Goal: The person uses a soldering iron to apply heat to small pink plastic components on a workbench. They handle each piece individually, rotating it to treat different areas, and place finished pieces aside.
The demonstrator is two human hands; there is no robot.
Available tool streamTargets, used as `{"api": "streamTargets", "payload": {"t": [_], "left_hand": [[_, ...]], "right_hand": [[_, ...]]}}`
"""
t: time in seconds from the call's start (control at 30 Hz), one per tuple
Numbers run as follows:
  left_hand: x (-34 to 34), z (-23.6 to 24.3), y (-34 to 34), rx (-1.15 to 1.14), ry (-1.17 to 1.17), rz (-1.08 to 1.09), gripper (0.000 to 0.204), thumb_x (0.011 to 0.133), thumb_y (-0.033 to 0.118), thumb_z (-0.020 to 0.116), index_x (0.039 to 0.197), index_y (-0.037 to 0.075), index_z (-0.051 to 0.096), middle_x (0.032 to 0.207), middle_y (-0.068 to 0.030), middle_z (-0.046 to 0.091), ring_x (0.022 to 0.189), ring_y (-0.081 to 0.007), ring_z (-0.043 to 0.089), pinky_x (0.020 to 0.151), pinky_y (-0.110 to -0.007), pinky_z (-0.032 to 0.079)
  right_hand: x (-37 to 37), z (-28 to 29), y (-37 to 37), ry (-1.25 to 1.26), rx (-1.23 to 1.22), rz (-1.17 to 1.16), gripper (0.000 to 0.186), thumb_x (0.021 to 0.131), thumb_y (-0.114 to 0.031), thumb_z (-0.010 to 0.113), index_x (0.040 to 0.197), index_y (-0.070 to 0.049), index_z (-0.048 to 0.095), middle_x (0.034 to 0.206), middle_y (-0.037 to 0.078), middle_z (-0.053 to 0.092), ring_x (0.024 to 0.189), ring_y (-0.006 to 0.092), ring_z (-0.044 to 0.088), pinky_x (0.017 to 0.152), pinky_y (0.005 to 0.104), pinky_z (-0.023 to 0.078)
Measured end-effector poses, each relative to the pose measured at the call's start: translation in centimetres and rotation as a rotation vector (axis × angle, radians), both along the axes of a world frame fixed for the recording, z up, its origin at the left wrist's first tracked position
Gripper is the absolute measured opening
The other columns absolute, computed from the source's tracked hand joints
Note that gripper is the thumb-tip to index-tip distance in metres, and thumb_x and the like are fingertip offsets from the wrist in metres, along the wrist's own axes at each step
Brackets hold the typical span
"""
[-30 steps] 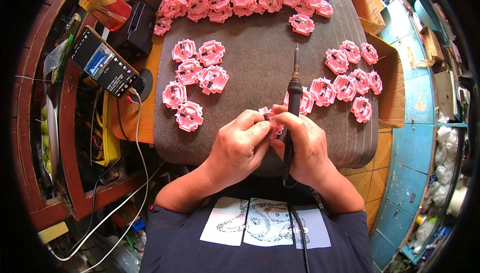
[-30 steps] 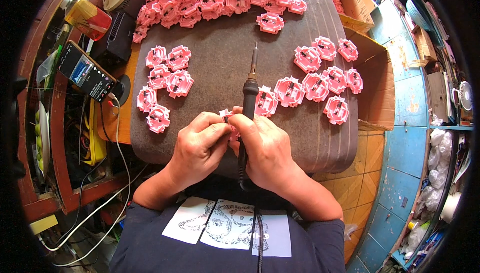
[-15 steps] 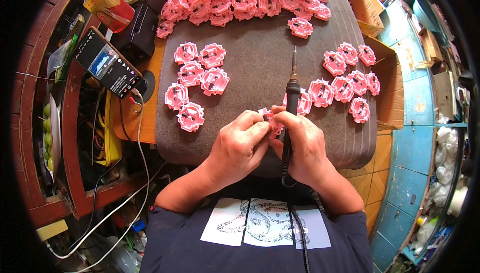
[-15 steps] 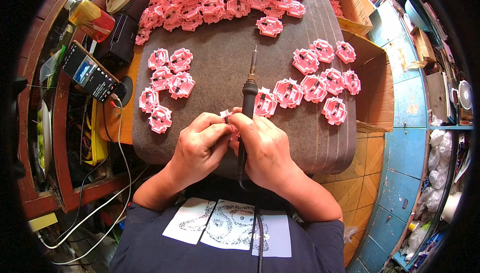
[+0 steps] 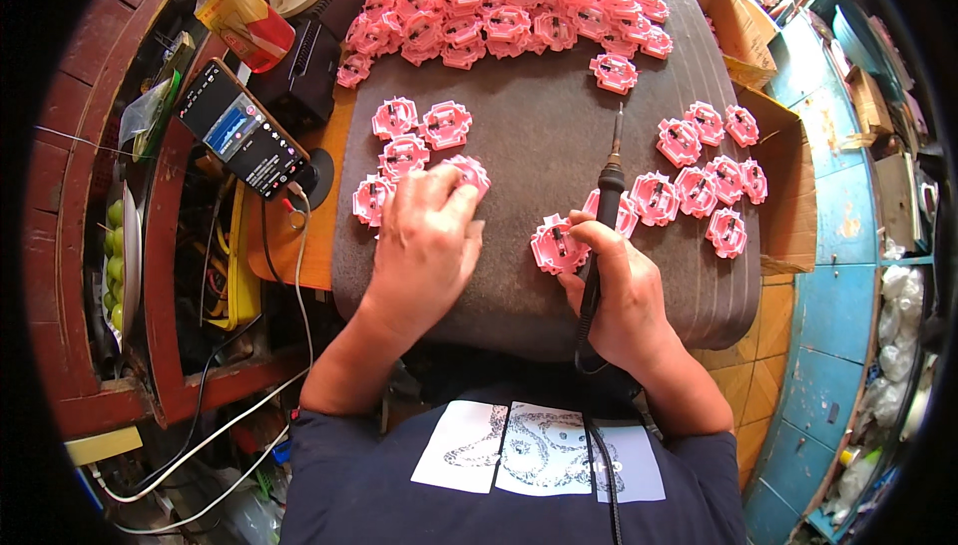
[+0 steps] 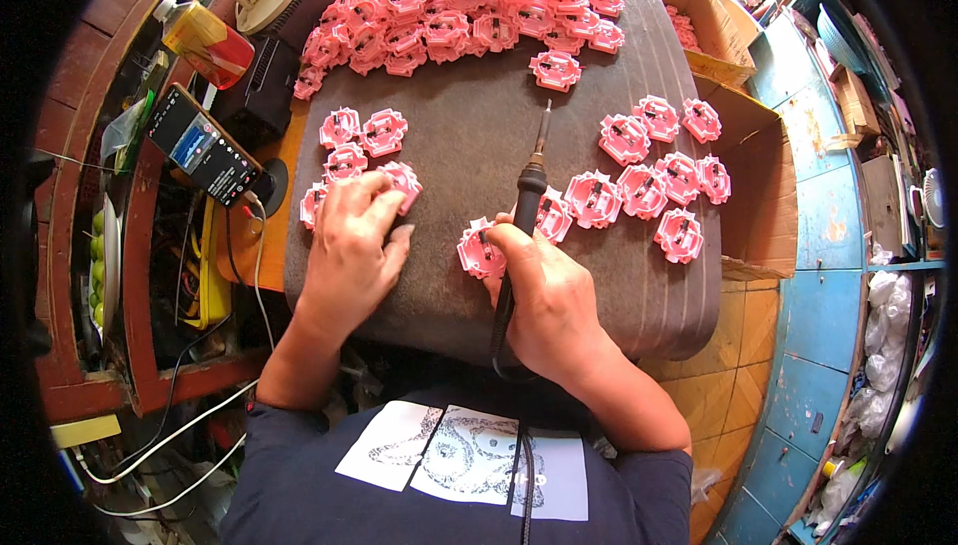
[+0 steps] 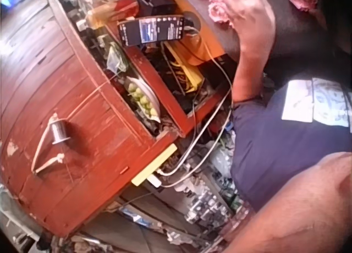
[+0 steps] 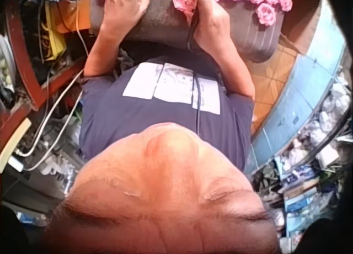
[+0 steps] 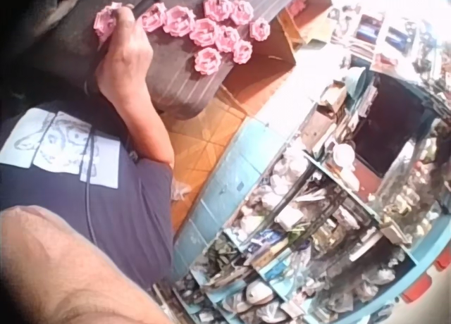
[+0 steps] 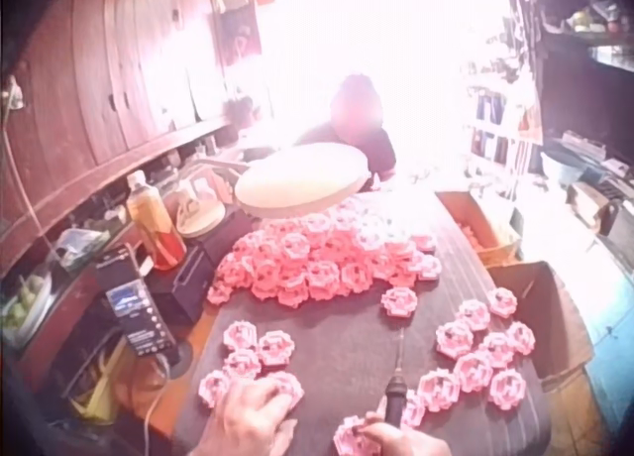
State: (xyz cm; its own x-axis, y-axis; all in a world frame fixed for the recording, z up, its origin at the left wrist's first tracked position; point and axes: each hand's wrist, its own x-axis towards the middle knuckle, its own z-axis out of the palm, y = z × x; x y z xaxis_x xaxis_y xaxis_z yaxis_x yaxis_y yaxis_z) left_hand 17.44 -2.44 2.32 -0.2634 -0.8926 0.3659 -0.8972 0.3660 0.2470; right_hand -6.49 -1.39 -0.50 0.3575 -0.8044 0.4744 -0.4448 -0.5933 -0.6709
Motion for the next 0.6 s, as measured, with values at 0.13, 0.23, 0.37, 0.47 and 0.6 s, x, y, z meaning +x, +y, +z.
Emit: {"api": "streamTargets", "payload": {"t": [0.13,0.23,0.37,0.47,0.6], "left_hand": [[-1.7,-0.3,2.0,-0.01,0.114,-0.123,0.034,0.076,0.0,0.082,0.107,-0.001,0.07,0.12,-0.016,0.064,0.111,-0.0369,0.06,0.097,-0.047,0.049],[-2.7,-0.3,3.2,-0.023,0.2,-0.231,0.026,0.077,0.001,0.084,0.099,-0.003,0.07,0.111,-0.0159,0.067,0.101,-0.0371,0.065,0.089,-0.046,0.054],[-3.3,-1.4,3.8,-0.068,0.272,-0.34,0.023,0.077,0.002,0.085,0.094,-0.003,0.07,0.11,-0.0155,0.068,0.099,-0.0352,0.066,0.085,-0.044,0.057],[-3.4,-2.0,3.5,-0.069,0.307,-0.378,0.026,0.076,0.003,0.087,0.096,-0.002,0.071,0.112,-0.0151,0.069,0.101,-0.0357,0.066,0.086,-0.044,0.057],[-3.6,-2.0,3.5,-0.049,0.317,-0.425,0.028,0.076,0.003,0.087,0.099,-0.002,0.072,0.115,-0.0157,0.07,0.102,-0.0362,0.067,0.088,-0.045,0.058]], "right_hand": [[-0.9,0.2,-0.8,0.055,-0.054,-0.052,0.057,0.082,0.005,0.075,0.135,-0.001,0.056,0.124,0.028,0.07,0.104,0.0453,0.072,0.088,0.0465,0.059],[-1.6,0.2,-1.1,0.093,-0.087,-0.175,0.059,0.081,0.004,0.078,0.136,-0.002,0.056,0.127,0.027,0.07,0.109,0.0445,0.072,0.09,0.0458,0.059],[-1.8,0.0,-0.2,0.006,-0.143,-0.024,0.058,0.079,0.003,0.079,0.133,-0.002,0.057,0.119,0.023,0.071,0.089,0.0413,0.069,0.076,0.0469,0.056],[-1.1,-0.1,0.4,0.039,-0.133,0.098,0.051,0.08,0.005,0.074,0.127,-0.002,0.055,0.096,0.018,0.066,0.079,0.0404,0.063,0.069,0.047,0.051],[-0.8,0.0,0.1,-0.01,-0.122,0.105,0.048,0.08,0.012,0.071,0.123,-0.002,0.056,0.093,0.015,0.066,0.076,0.0377,0.063,0.068,0.0462,0.051]]}}
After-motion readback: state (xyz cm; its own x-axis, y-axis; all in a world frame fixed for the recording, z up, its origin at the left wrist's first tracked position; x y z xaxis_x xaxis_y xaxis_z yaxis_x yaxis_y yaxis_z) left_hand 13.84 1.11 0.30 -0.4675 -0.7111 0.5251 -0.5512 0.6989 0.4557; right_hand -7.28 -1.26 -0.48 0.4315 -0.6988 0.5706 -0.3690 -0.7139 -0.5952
